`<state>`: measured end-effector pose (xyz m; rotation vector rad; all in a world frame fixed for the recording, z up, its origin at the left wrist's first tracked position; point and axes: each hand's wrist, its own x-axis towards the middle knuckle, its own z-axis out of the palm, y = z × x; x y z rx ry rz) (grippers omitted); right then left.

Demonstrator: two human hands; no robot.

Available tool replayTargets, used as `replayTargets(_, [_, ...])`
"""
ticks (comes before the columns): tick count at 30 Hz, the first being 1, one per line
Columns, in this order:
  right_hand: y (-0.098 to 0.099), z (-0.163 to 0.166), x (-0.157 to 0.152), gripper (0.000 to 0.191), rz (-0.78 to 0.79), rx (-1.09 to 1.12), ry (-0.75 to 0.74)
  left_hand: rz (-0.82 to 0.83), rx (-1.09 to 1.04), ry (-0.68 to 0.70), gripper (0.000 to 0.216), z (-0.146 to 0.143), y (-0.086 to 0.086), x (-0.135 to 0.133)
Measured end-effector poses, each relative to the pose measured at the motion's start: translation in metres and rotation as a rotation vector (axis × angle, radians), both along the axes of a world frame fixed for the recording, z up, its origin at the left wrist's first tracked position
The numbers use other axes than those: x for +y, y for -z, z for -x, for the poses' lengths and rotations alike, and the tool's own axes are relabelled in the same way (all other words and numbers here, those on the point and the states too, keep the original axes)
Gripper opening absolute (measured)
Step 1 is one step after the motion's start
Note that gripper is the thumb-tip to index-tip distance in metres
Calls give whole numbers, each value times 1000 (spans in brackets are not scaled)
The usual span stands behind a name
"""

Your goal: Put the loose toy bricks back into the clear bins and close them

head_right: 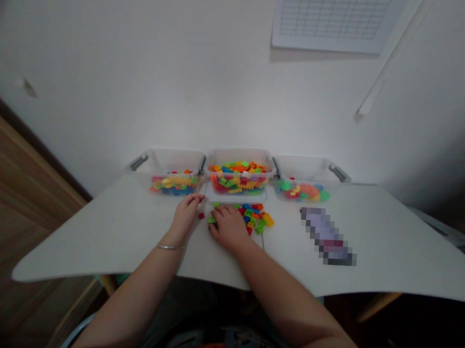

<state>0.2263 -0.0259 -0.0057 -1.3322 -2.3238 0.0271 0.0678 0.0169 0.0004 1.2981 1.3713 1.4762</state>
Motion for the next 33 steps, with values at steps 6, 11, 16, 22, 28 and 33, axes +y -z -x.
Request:
replayTargets(6, [3, 3, 0, 46, -24, 7, 123, -4, -10, 11, 24, 1, 2, 1])
replayTargets(11, [8, 13, 2, 51, -32, -95, -172, -63, 7, -17, 22, 5, 4, 6])
replayTargets(16, [10, 14, 2, 48, -9, -95, -183, -100, 108, -41, 20, 6, 5, 8])
replayTargets(22, [7, 4, 2, 43, -15, -54, -92, -106, 207, 9, 17, 4, 7, 7])
replayTargets(28, [4, -9, 6, 36, -15, -46, -16, -157, 377, 83, 23, 3, 9, 6])
replayTargets(33, [-1, -15, 6, 35, 4, -3, -10, -244, 558, 130, 27, 3, 12, 6])
